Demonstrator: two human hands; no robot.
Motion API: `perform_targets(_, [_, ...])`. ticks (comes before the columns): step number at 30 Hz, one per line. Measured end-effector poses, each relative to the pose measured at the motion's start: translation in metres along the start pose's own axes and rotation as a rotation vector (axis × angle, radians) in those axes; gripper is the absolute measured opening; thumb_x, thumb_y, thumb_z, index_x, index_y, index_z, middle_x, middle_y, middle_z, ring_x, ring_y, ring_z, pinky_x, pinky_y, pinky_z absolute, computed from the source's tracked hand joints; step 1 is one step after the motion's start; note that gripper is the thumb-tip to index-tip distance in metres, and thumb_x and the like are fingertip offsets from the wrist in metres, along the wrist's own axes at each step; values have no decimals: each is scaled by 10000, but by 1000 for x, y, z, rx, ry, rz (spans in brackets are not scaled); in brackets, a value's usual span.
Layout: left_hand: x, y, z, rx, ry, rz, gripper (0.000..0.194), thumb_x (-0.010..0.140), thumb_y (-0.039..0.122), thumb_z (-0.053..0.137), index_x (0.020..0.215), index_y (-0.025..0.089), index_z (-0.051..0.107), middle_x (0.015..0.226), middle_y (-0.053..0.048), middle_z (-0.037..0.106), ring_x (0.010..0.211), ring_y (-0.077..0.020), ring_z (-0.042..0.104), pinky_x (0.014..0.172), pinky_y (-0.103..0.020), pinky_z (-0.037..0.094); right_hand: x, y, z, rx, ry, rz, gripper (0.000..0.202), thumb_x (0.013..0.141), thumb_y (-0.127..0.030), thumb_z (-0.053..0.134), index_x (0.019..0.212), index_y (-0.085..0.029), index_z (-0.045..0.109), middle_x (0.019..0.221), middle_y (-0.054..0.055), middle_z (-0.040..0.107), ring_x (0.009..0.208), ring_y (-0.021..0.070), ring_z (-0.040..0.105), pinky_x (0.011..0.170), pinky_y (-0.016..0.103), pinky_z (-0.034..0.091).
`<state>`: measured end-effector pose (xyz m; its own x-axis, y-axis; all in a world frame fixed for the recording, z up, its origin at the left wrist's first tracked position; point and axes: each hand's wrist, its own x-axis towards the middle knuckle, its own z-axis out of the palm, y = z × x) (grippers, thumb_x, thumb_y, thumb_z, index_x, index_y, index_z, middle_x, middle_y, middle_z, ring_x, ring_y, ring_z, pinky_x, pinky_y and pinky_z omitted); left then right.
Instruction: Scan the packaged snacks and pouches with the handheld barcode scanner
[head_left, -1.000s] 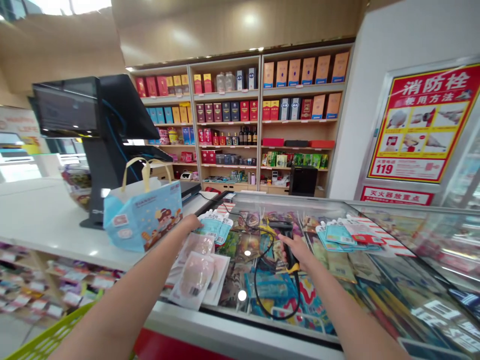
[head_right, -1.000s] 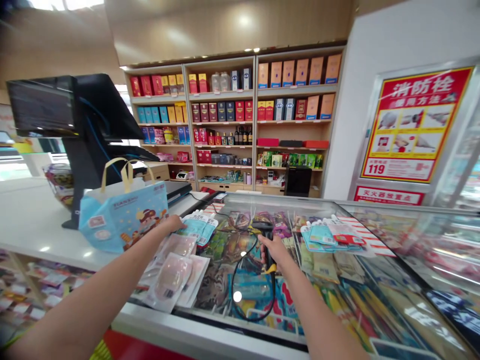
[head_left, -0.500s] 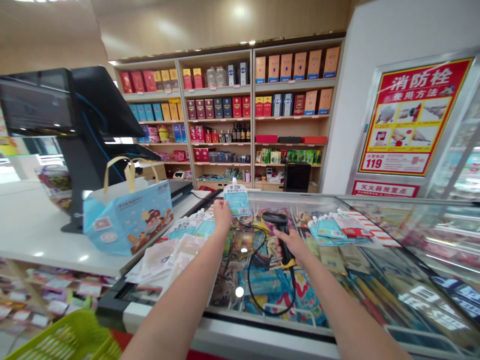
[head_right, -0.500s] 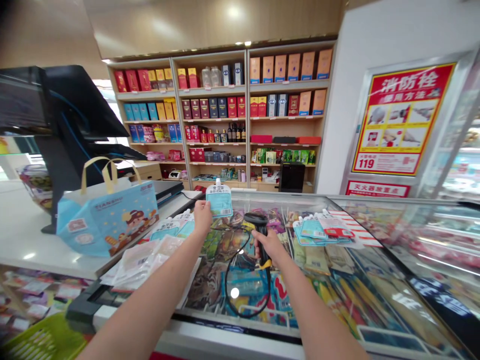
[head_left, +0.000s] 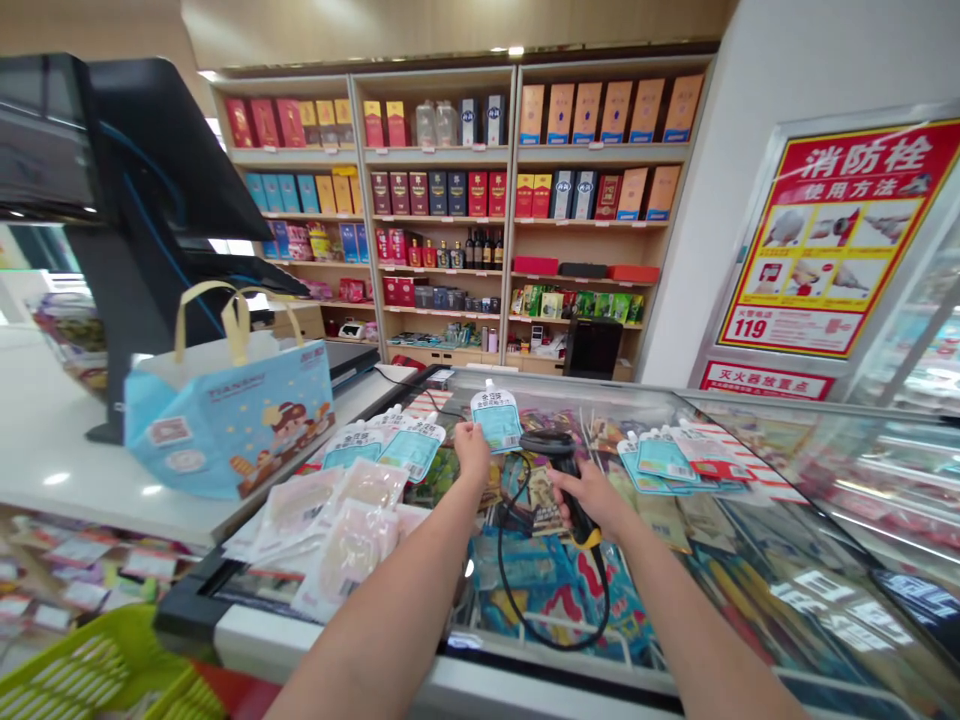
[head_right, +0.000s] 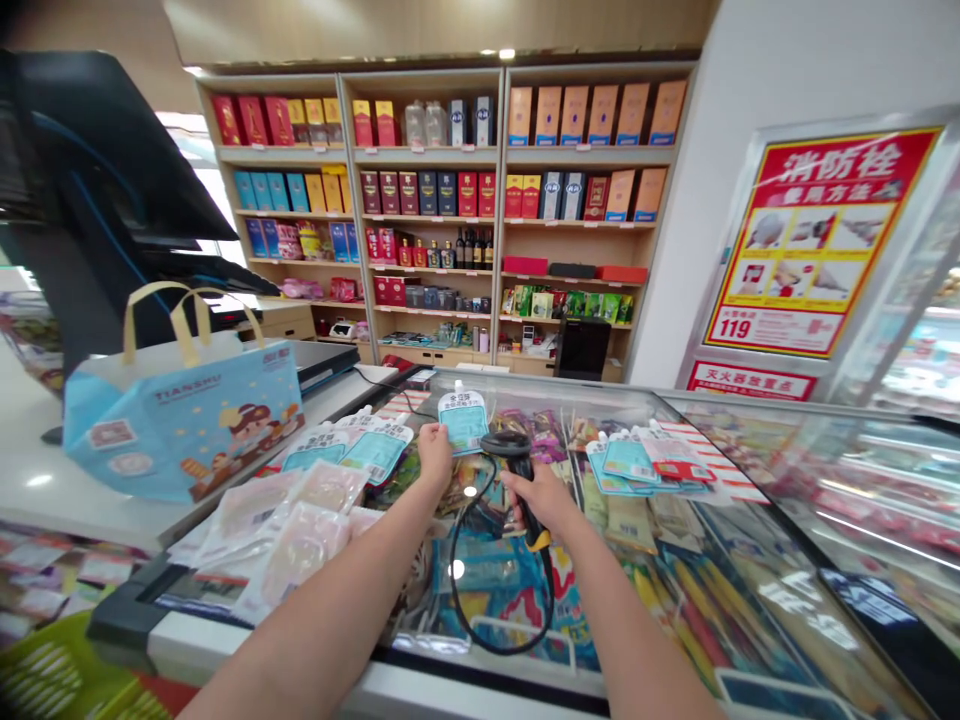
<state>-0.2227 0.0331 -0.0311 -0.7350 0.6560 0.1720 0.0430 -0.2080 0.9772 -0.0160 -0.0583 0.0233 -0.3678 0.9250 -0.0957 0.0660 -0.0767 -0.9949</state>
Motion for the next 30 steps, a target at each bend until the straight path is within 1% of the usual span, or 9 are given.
perform_targets(3, [-1,0,2,-17,19,-24,86,788,253,541,756,194,488,699,20,528,674,-141,563,680,-300,496,-1,1,0,5,-3,9,315,683,-418,706,727,-217,468,511,-66,532,373,98,479,360,228,438])
perform_targets(6, [-3,4,1,-31,29,-34,78,796,230,515,739,196,475,683,19,523,658,-139,554,658,-289,494,-1,4,-1,4,-15,19,292,700,-405,702,723,-219,479,521,-59,542,379,101,483,372,237,445])
perform_targets(9, [-5,6,0,-59,19,-45,77,800,231,510,741,198,472,676,22,523,647,-139,556,639,-284,495,0,7,-2,-20,-36,40,274,737,-406,680,674,-216,493,485,-45,529,374,109,473,386,254,447])
perform_targets(12, [-5,6,-2,-64,34,-40,76,803,223,512,745,196,472,683,22,529,647,-134,561,651,-285,495,0,7,-3,-31,-55,42,289,760,-414,662,632,-210,502,459,-33,517,373,113,471,400,261,447])
perform_targets(17, [-3,5,-2,-42,51,-48,74,809,220,511,749,194,476,695,20,534,663,-131,565,668,-286,499,-1,7,-1,7,-46,30,262,737,-401,683,674,-218,507,512,-24,547,390,120,481,393,266,451])
perform_targets(25, [-4,7,-2,-49,33,-76,68,809,216,507,752,195,477,696,21,529,658,-134,562,657,-298,511,1,7,0,-2,-39,49,261,750,-396,670,679,-212,497,500,-35,542,378,112,479,381,252,453])
perform_targets(30, [-3,5,-3,-21,49,-36,87,789,232,549,739,188,493,698,9,551,665,-137,576,677,-296,510,0,4,4,2,-10,56,253,747,-368,666,695,-202,482,477,-56,528,350,96,460,352,226,434])
